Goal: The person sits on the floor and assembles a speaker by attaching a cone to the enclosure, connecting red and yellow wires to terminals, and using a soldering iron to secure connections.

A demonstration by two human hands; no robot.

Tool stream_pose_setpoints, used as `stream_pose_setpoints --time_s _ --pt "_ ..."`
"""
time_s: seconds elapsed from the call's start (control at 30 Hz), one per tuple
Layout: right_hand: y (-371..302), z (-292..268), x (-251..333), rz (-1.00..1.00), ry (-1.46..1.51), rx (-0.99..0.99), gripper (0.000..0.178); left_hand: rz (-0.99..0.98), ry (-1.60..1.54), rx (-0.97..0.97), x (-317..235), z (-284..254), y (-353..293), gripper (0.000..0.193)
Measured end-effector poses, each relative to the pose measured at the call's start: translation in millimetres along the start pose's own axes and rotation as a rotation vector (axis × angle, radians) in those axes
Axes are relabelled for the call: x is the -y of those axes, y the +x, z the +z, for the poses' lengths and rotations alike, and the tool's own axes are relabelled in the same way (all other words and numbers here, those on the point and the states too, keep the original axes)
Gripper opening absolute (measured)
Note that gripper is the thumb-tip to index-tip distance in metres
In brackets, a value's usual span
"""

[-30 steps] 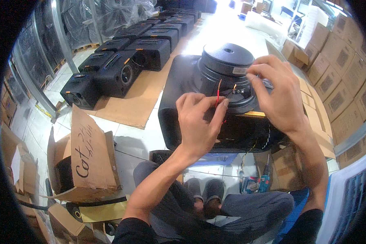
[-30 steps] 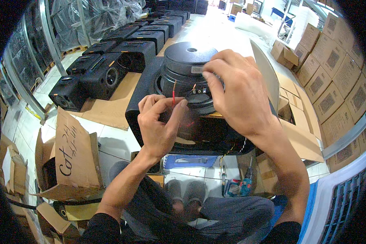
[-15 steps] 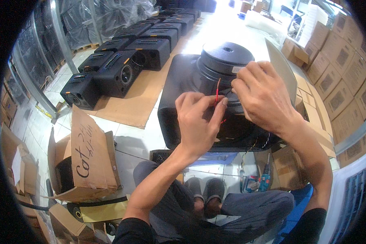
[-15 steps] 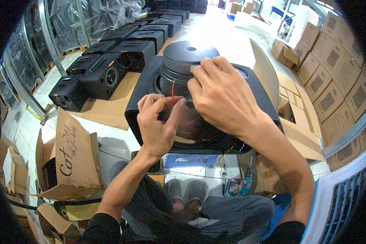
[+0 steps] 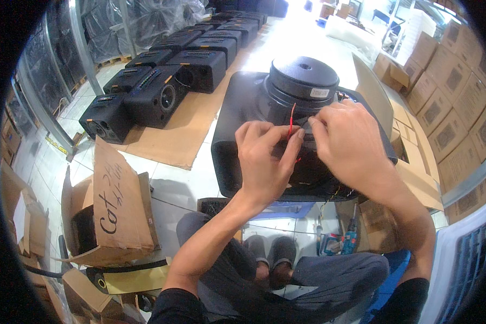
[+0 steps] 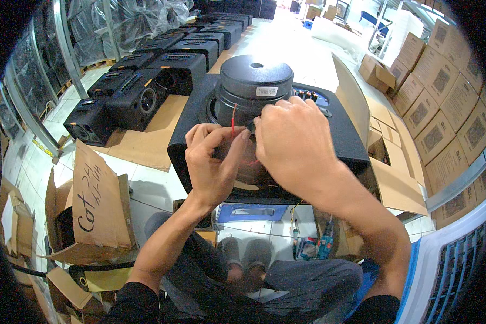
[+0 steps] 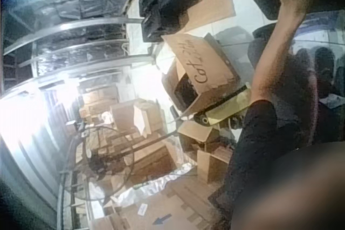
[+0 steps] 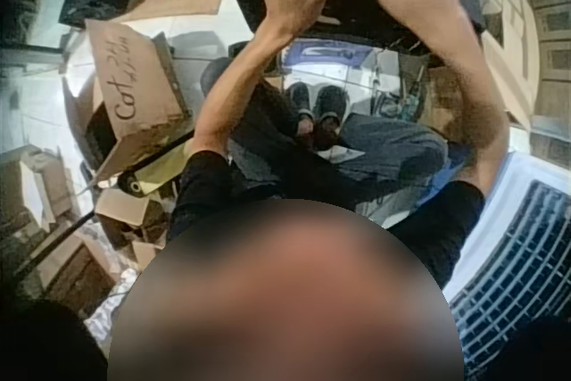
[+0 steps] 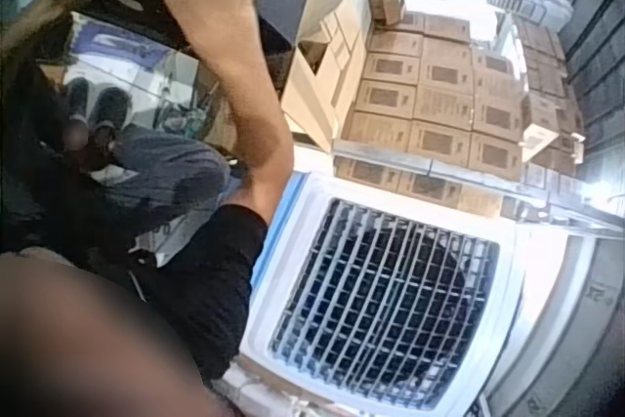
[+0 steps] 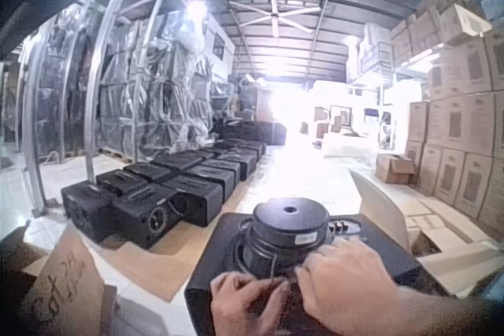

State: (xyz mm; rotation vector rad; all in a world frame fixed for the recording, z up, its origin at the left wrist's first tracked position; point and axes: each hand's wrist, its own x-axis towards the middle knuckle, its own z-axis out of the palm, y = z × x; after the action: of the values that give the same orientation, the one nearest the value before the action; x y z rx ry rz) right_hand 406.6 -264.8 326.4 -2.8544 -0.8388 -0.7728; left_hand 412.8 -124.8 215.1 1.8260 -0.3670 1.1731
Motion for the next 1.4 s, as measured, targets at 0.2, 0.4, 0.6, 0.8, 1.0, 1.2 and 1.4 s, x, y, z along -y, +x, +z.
stream_pose_setpoints --time_s 0.2,0.4,0.6,0.8,1.0,1.2,1.4 --pt "9.3 -31.9 -38.7 -0.242 0.086 -0.020 0.016 -0.010 0.010 0.009 0.7 1.1 -0.4 0.012" --pt "27.4 -13.5 -49.7 -0.753 -0.180 -0.093 0.007 -0.013 0.012 0.015 -2.0 -0.4 0.9 0.012" --pt "36.0 -15.8 -40.0 -0.869 -0.376 -0.049 0.008 -0.043 0.015 0.021 -1.6 -1.0 -0.6 0.011" --pt "36.1 -16.7 -32.5 -0.567 -0.208 0.061 0.003 -0.032 0.025 0.015 0.3 -0.1 -0.2 0.011" --pt "24.7 -11.0 -33.5 -0.566 -0.198 -0.025 0.006 -0.059 -0.041 0.043 -0.7 -1.3 -1.4 0.012" --pt "22.5 -0.9 -21.6 -0.253 0.002 -0.054 0.017 -0.052 -0.014 0.020 -2.0 0.5 -2.4 0.012" --pt "21.8 3.5 -6.0 0.060 0.080 -0.055 0.026 -0.040 -0.026 0.012 -1.4 -0.2 -3.1 0.013"
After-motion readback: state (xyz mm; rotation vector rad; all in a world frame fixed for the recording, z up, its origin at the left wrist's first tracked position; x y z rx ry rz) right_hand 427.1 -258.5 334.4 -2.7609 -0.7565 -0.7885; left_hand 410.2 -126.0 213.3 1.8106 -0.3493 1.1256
